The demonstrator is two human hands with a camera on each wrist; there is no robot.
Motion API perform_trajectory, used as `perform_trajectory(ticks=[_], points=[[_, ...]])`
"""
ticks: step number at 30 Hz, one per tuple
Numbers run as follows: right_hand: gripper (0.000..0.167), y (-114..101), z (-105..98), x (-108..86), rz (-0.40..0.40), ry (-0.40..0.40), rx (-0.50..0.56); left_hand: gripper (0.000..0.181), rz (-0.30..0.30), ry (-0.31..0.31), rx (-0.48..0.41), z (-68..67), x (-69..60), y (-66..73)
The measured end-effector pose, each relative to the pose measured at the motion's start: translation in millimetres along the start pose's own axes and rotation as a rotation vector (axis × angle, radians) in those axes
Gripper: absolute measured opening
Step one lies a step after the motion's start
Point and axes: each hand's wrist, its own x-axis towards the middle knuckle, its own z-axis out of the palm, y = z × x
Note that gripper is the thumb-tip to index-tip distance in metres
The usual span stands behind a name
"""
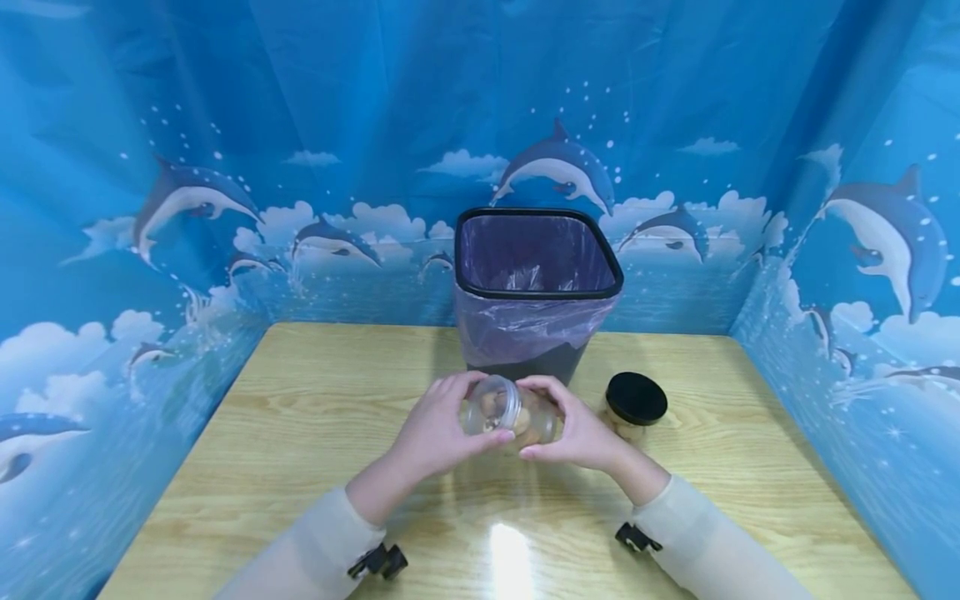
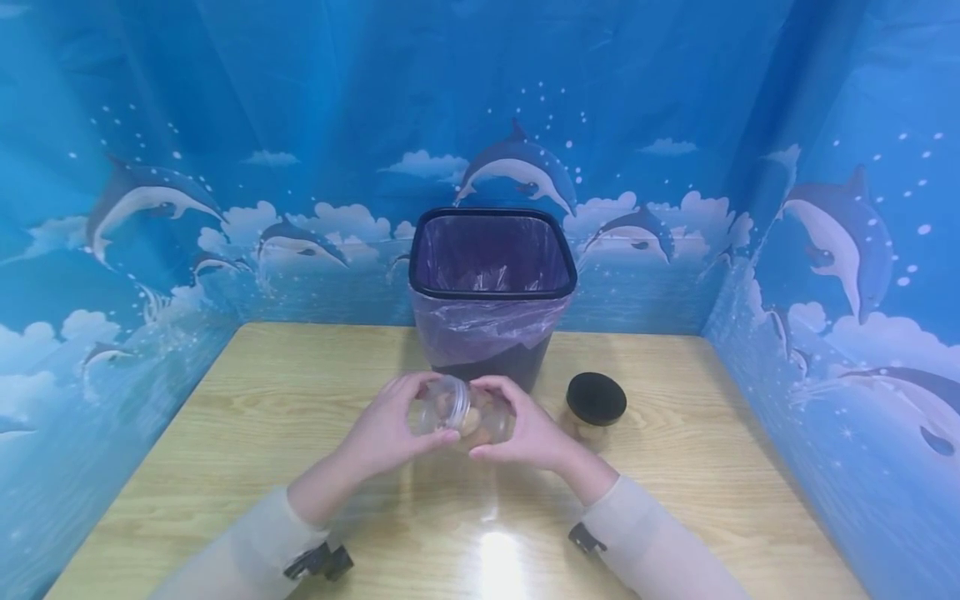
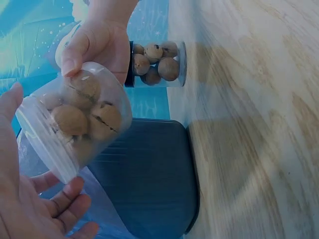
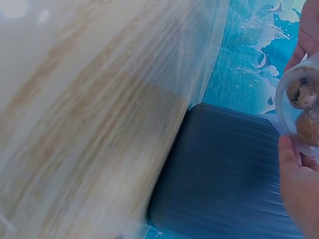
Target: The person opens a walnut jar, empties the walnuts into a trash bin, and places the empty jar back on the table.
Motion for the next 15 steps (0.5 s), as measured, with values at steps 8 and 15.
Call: perform_trajectory(ticks=[8,15], points=[[0.084,-0.2,-2.4,-0.9,0.002,0.010,-0.016,0.103,0.017,-0.066,-0.045,-5.3,-1.0,-3.7],[0.082,0.8,-4.6,-1.7,0.001,-0.001,0.001,0.106,0.169,-0.167,-0.112,-12.7,4.7,-16.0]])
